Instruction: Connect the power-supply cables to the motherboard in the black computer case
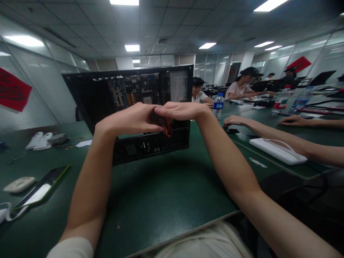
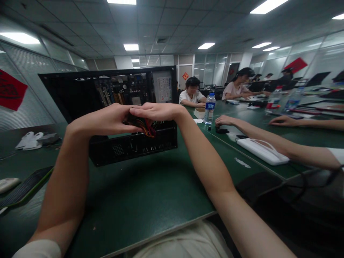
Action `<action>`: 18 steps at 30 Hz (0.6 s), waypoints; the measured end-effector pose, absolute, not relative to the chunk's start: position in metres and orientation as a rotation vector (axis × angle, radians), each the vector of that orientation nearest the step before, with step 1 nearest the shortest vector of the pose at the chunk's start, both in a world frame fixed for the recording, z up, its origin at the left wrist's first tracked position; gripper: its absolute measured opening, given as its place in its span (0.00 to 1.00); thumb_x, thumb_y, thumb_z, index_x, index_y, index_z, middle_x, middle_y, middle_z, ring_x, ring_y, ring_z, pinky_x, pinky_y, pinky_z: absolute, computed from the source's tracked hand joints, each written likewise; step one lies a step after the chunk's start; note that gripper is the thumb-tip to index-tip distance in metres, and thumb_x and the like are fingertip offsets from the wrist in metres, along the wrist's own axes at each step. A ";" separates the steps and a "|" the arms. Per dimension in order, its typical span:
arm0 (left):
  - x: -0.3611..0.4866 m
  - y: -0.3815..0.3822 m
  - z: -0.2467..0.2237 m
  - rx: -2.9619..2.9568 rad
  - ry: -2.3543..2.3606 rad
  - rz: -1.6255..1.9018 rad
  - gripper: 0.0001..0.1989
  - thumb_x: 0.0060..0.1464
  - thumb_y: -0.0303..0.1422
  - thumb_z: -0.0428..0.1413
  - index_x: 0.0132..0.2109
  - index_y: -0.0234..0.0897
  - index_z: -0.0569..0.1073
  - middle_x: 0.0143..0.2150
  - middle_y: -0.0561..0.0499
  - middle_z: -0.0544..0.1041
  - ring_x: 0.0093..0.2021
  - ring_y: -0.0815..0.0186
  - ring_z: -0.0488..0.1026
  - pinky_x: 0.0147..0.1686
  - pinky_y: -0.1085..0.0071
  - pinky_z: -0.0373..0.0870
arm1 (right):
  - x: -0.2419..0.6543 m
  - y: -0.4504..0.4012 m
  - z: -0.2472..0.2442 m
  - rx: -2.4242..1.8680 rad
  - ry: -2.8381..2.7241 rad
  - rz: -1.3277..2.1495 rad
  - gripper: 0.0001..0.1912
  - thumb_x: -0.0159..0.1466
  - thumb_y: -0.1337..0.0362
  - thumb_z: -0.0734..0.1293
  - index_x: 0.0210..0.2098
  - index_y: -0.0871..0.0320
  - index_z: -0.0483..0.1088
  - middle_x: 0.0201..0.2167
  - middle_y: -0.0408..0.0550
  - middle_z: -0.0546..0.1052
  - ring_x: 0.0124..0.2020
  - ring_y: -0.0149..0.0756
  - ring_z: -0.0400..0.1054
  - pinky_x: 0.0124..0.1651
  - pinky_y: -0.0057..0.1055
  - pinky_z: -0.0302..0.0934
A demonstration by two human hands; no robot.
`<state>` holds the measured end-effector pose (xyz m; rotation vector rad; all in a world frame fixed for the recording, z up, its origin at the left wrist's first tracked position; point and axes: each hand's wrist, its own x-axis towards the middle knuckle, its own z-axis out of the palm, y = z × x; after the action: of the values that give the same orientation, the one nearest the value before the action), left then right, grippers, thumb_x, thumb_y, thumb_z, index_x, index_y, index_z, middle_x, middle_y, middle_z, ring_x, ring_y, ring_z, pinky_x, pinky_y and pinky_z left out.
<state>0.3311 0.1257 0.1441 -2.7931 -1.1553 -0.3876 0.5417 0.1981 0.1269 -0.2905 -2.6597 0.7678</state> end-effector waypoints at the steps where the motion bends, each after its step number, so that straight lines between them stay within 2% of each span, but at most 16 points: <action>1: 0.332 0.122 0.145 -2.792 -1.130 -0.403 0.24 0.57 0.46 0.62 0.57 0.38 0.77 0.47 0.49 0.83 0.43 0.61 0.79 0.42 0.71 0.72 | 0.544 0.194 0.130 -0.280 -2.670 0.752 0.32 0.73 0.41 0.57 0.32 0.63 0.73 0.23 0.40 0.68 0.27 0.26 0.61 0.30 0.22 0.56; 4: 0.333 0.115 0.149 -2.787 -1.062 -0.473 0.29 0.58 0.43 0.61 0.64 0.38 0.72 0.48 0.48 0.83 0.42 0.62 0.80 0.41 0.72 0.73 | 0.550 0.186 0.136 -0.275 -2.675 0.729 0.32 0.74 0.42 0.57 0.35 0.64 0.75 0.25 0.43 0.72 0.29 0.27 0.63 0.33 0.24 0.58; 8: 0.333 0.114 0.150 -2.797 -1.035 -0.553 0.35 0.60 0.42 0.60 0.71 0.37 0.65 0.42 0.49 0.84 0.37 0.64 0.80 0.38 0.72 0.73 | 0.559 0.184 0.139 -0.342 -2.645 0.733 0.33 0.74 0.41 0.57 0.37 0.64 0.77 0.28 0.46 0.76 0.30 0.29 0.66 0.35 0.25 0.60; 12: 0.333 0.118 0.149 -2.770 -1.002 -0.598 0.35 0.60 0.41 0.60 0.71 0.37 0.64 0.39 0.51 0.84 0.35 0.64 0.80 0.36 0.73 0.73 | 0.564 0.186 0.139 -0.392 -2.607 0.739 0.33 0.74 0.41 0.58 0.39 0.65 0.77 0.29 0.46 0.76 0.30 0.28 0.66 0.35 0.25 0.61; 18: 0.333 0.120 0.148 -2.730 -0.893 -0.705 0.32 0.61 0.38 0.59 0.70 0.36 0.66 0.40 0.48 0.85 0.36 0.64 0.81 0.37 0.72 0.75 | 0.572 0.188 0.140 -0.437 -2.504 0.754 0.35 0.71 0.37 0.58 0.32 0.63 0.76 0.24 0.45 0.74 0.27 0.28 0.66 0.32 0.23 0.61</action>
<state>0.3330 0.1200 0.1475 -2.7300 -0.8930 -0.7046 0.5724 0.1877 0.1398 -0.4372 -2.5043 0.7541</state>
